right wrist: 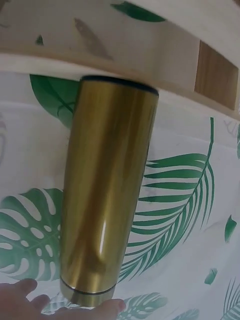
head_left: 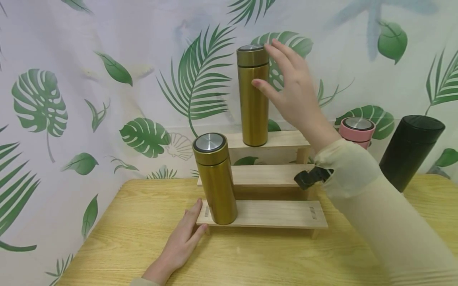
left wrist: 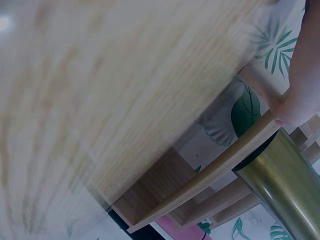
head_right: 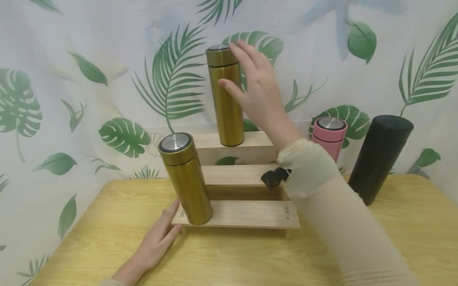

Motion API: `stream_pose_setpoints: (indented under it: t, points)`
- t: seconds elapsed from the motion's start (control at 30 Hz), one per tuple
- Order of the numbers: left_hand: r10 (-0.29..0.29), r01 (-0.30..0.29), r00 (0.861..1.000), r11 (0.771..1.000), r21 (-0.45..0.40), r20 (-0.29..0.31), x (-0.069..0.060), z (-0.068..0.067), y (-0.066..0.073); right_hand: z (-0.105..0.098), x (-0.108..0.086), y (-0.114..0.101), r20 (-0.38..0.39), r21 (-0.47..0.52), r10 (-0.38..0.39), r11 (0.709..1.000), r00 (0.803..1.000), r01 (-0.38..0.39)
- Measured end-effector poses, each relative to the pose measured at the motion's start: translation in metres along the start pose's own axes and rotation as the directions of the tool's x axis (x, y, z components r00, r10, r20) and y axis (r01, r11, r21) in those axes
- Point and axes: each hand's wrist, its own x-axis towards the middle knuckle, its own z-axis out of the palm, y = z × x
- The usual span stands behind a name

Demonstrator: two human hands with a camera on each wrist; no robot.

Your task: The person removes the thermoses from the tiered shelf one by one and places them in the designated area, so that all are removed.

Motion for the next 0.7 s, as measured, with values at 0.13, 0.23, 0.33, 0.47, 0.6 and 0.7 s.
stream_pose_setpoints:
  t: [0.13,0.23,0.33,0.47,0.6,0.7]
  points:
    - [-0.002,0.002,1.0,1.0,-0.006,0.006,0.0,-0.001,0.0,0.005,0.02,-0.005,0.055,-0.026,0.04,0.999,0.998,-0.038]
    - [0.001,-0.001,1.0,1.0,-0.012,0.007,0.0,-0.001,0.001,0.009,0.027,-0.007,0.085,-0.027,0.061,0.998,0.994,-0.059]
    - [0.005,-0.005,1.0,1.0,-0.018,0.008,0.001,-0.001,0.001,0.012,0.029,-0.008,0.094,-0.017,0.078,0.997,0.993,-0.077]
    - [0.011,-0.011,1.0,1.0,-0.017,0.005,0.001,-0.001,0.001,0.016,0.028,-0.008,0.064,0.008,0.093,0.996,0.994,-0.093]
    - [0.01,-0.01,1.0,1.0,-0.013,0.003,0.001,-0.001,0.001,0.021,0.027,-0.009,0.018,0.042,0.085,0.995,0.996,-0.086]
    - [0.009,-0.009,1.0,1.0,-0.012,0.001,0.0,-0.001,0.0,0.025,0.026,-0.011,-0.008,0.06,0.071,0.996,0.997,-0.071]
